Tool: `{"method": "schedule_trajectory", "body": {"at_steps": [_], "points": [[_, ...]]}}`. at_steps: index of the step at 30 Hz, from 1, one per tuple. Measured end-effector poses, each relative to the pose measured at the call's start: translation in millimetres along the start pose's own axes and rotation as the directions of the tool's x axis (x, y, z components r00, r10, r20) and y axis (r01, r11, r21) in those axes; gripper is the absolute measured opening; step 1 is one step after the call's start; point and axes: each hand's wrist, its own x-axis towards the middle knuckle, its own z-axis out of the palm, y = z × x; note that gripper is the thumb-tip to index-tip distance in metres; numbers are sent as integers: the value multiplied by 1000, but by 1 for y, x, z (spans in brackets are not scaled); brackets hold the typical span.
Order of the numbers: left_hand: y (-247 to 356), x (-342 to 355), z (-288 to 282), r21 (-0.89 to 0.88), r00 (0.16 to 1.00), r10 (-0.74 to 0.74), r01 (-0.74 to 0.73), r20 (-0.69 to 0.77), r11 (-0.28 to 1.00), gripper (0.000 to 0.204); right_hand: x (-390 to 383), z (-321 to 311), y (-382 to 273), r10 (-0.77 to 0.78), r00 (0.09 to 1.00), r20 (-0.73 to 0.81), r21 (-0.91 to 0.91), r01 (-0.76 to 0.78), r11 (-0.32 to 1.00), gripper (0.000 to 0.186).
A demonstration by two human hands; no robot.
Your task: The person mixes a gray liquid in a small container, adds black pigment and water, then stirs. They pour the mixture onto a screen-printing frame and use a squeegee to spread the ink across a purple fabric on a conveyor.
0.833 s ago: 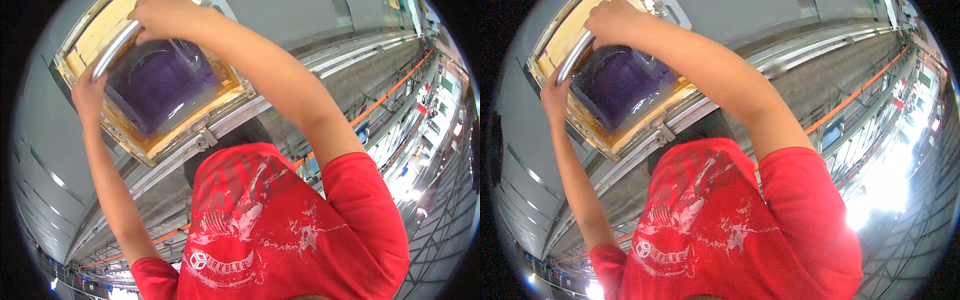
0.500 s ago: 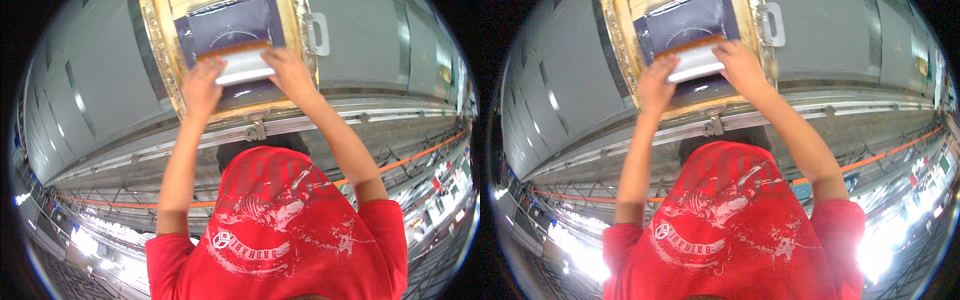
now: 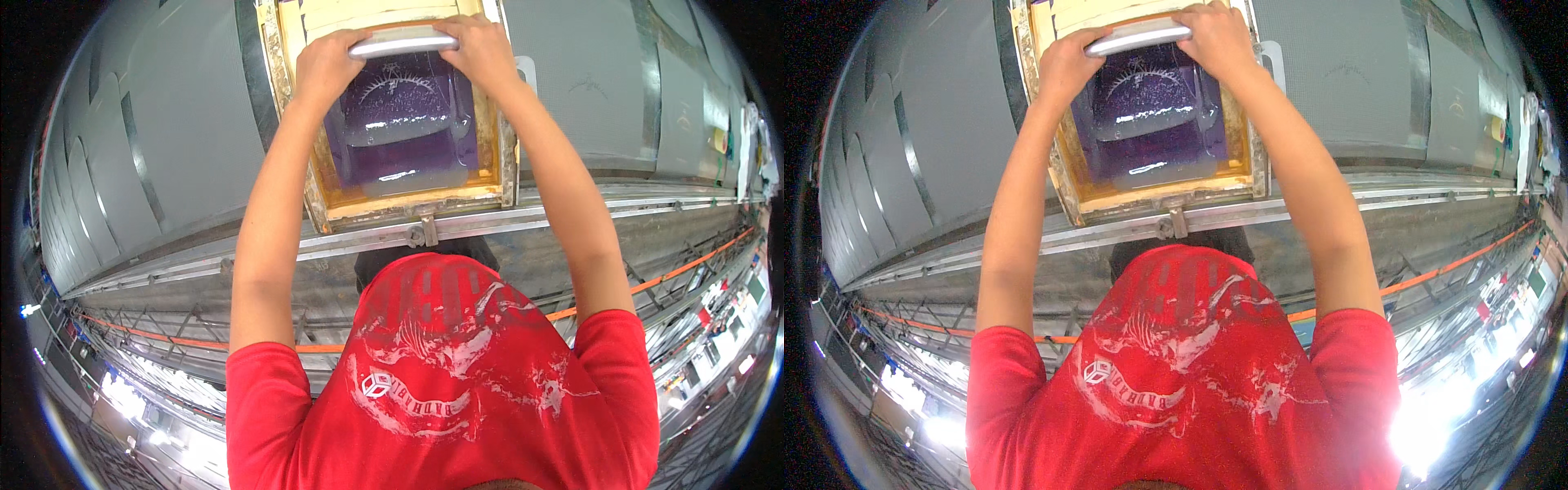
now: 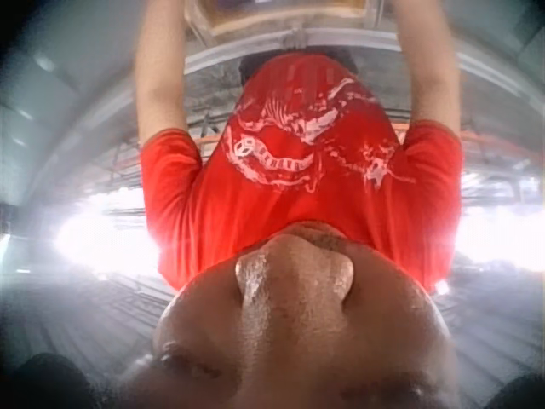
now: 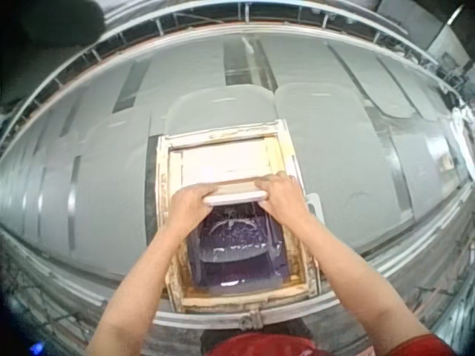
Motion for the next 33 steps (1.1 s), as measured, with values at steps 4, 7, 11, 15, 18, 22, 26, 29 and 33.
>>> {"method": "schedule_trajectory", "body": {"at_steps": [4, 7, 11, 15, 18, 22, 26, 29, 33], "points": [[15, -52, 20, -15, 999, -9, 9, -36, 1000, 42, -51, -3, -20, 82, 992, 100, 139, -95, 986, 47], [31, -112, 30, -38, 998, 45, -47, -54, 998, 45, -109, -13, -47, 117, 980, 163, 191, -148, 970, 55], [53, -165, 34, -32, 998, 59, -60, -39, 998, 52, -157, -28, -68, 117, 949, 292, 177, -174, 969, 56], [58, -178, 37, -30, 998, 43, -44, -54, 999, 53, -152, -39, -11, 208, 951, 228, 548, -302, 780, 56], [58, -184, 44, 107, 994, 61, -51, -90, 993, 52, -115, -20, 61, 572, 812, -113, 493, -454, 742, 45], [61, -193, 48, 146, 988, 80, -61, -130, 987, 51, -86, 9, 91, 651, 743, 152, 665, -565, 489, 30], [63, -206, 36, 79, 991, 58, -49, -119, 996, 62, -69, -16, 67, 650, 743, -158, 588, -458, 667, 23], [48, -226, 18, 54, 987, 60, -53, -150, 997, 61, -59, -28, 21, 654, 731, -197, 587, -446, 675, 22], [-32, -267, -27, 75, 993, 2, 7, -121, 997, 65, -25, 29, -84, 653, 732, -193, 599, -439, 669, 22]]}}
